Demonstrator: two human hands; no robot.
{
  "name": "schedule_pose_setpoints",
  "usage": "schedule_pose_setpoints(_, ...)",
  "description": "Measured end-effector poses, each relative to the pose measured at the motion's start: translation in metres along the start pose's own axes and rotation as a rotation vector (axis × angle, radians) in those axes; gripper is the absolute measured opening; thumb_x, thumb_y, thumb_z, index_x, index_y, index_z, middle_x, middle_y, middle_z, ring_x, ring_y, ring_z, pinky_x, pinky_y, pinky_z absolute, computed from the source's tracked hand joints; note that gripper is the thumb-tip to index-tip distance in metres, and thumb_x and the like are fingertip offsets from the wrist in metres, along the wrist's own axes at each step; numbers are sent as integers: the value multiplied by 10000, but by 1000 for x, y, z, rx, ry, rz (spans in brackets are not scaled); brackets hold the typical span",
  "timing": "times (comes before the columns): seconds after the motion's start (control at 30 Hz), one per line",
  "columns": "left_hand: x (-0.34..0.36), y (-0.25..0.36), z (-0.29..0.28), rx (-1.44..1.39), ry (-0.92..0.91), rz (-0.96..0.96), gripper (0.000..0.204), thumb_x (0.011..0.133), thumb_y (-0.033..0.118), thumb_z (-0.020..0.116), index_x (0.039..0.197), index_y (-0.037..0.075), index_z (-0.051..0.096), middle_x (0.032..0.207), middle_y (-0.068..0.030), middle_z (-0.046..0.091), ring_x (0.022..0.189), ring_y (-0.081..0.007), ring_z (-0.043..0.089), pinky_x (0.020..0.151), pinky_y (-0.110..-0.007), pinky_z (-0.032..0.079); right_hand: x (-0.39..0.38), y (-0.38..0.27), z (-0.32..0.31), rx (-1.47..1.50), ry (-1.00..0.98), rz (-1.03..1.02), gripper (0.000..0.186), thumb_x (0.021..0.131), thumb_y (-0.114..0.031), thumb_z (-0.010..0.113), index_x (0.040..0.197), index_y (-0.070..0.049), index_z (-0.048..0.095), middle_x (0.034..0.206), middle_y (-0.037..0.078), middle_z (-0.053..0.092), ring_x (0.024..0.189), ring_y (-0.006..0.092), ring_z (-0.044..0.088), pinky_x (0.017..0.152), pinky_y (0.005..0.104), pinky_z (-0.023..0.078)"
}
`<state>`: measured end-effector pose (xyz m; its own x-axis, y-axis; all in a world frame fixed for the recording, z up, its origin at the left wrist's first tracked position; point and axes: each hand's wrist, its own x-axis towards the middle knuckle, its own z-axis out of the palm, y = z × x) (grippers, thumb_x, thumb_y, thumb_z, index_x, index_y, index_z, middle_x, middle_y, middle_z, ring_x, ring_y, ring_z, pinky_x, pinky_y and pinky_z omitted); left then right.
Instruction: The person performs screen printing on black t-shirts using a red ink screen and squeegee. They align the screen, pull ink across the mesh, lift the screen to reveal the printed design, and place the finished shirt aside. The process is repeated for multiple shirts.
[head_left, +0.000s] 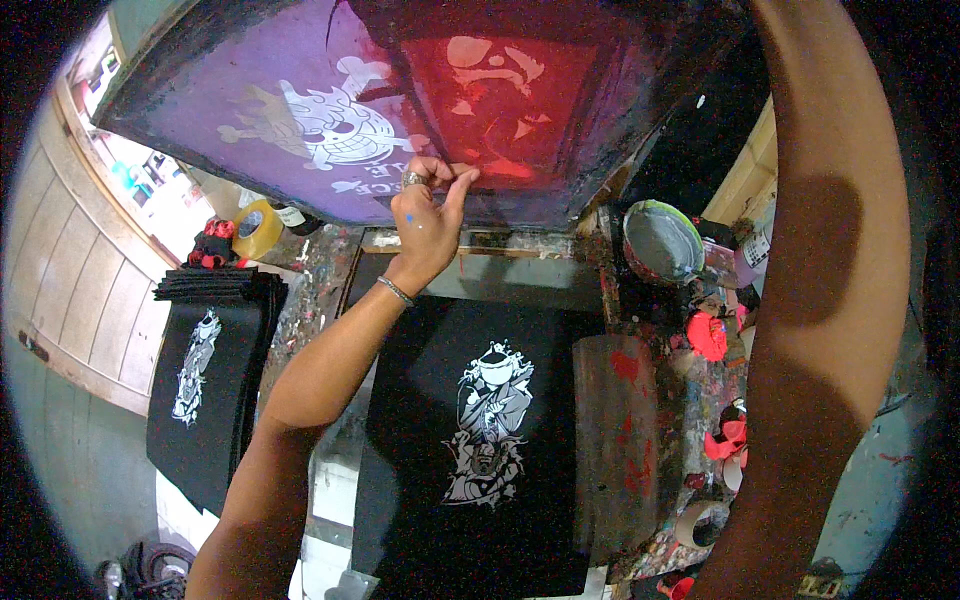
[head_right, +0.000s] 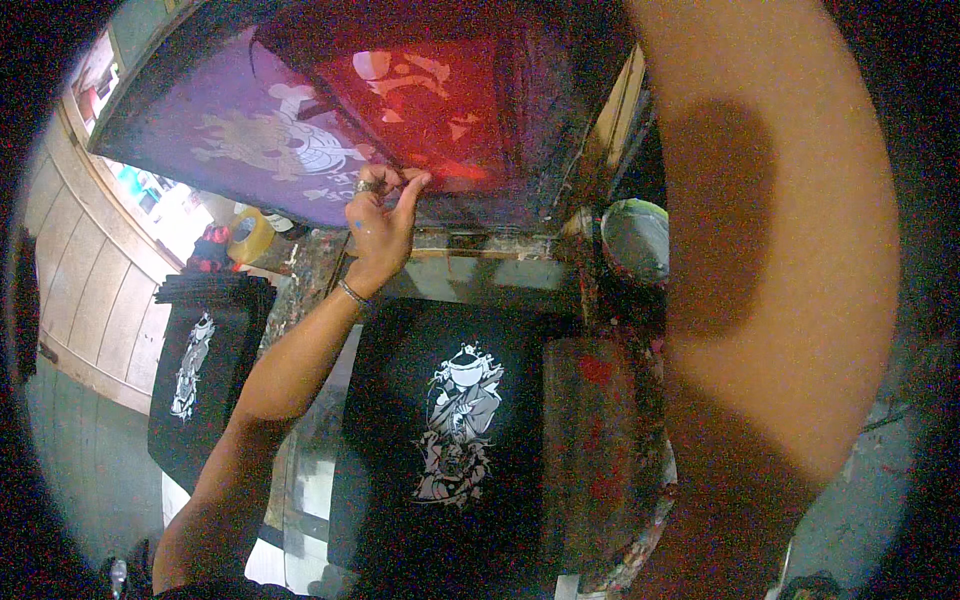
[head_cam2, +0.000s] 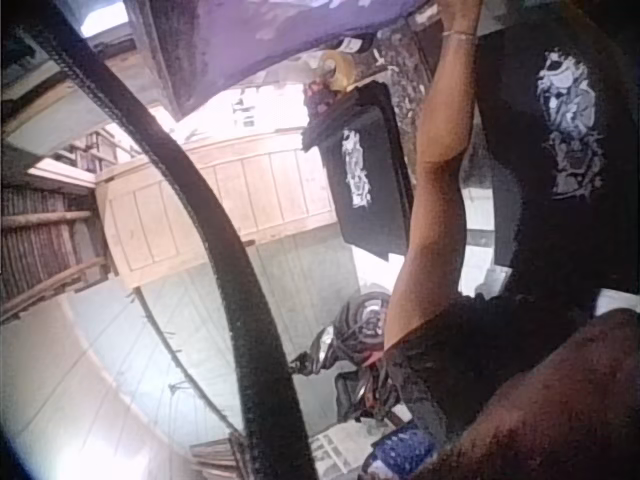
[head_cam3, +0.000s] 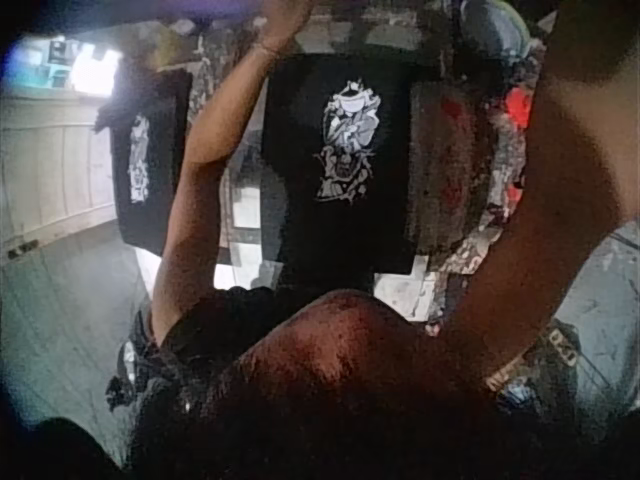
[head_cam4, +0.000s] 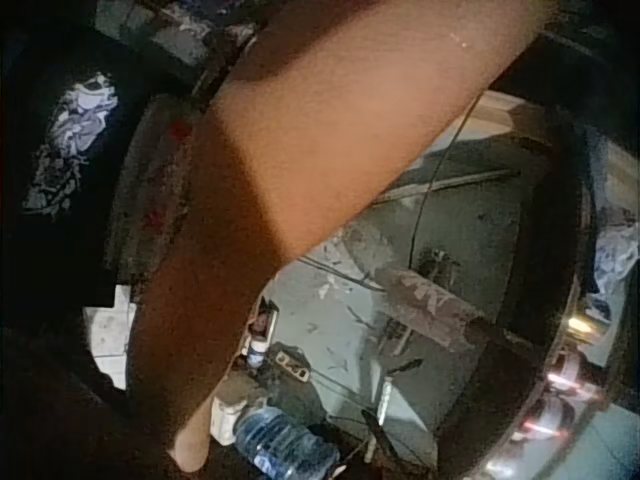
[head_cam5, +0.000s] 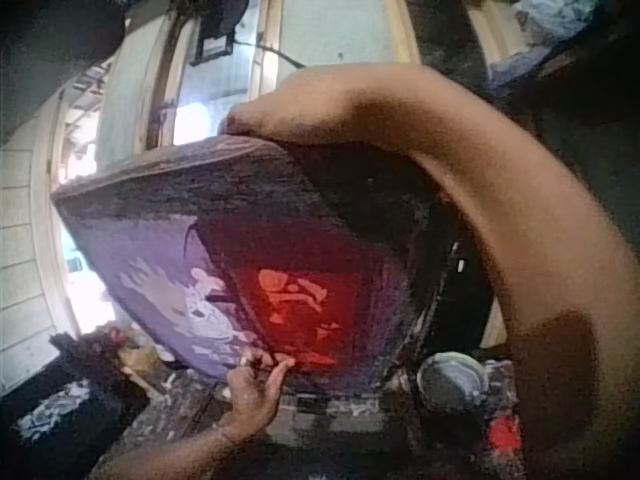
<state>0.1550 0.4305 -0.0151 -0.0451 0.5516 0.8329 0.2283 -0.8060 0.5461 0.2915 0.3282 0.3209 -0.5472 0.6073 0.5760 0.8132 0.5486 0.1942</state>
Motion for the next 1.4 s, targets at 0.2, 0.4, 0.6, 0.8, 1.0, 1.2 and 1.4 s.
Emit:
schedule_pose_setpoints(0.2,4,8,24,-61,16,35,253,907,37,787,943,-3,540,846,-130,711,798,-150,705,716,-292,543,-4,5,-16,-68,-27,6,451,1061,-355,441,1388,-126,649,1389,200,633,1226,337,621,1088,453,420)
schedule_pose_setpoints(0.4,8,3,18,-6,30,28,265,899,32,796,919,9,534,818,-84,645,826,-145,710,713,-295,540,-10,9,-16,-29,-24,-95,451,1072,-362,431,1392,-127,644,1388,198,633,1225,338,621,1088,450,422)
schedule_pose_setpoints(0.6,7,15,24,0,35,4,270,902,30,794,908,17,524,798,-56,609,856,-151,721,729,-287,542,-11,-4,-16,24,-17,112,456,1077,-384,421,1380,-142,661,1381,198,638,1208,338,628,1081,454,422)
schedule_pose_setpoints(0.8,1,3,-2,48,29,-35,241,905,24,786,918,-19,549,837,-104,629,837,-189,734,727,-300,545,-8,-5,1,91,14,52,457,1076,-388,421,1377,-149,668,1385,198,636,1205,339,631,1077,457,424)
schedule_pose_setpoints(1.0,4,7,24,9,23,-5,251,906,37,790,908,-15,544,837,-96,621,834,-185,733,702,-303,532,1,-5,-30,141,-192,238,451,1077,-375,420,1382,-147,663,1387,195,636,1216,338,628,1086,460,418)
schedule_pose_setpoints(1.2,3,6,19,-45,42,-27,251,906,40,791,914,-5,544,792,-94,640,805,-155,711,688,-292,519,-13,8,-15,-47,-1,-82,444,1069,-367,435,1385,-152,659,1389,186,637,1229,336,623,1087,461,419)
schedule_pose_setpoints(1.4,5,8,17,-39,32,-42,256,911,42,785,907,2,532,783,-96,672,818,-126,702,689,-288,519,-18,11,-19,-13,-34,-149,442,1067,-375,439,1403,-171,643,1397,185,630,1240,332,619,1093,460,421)
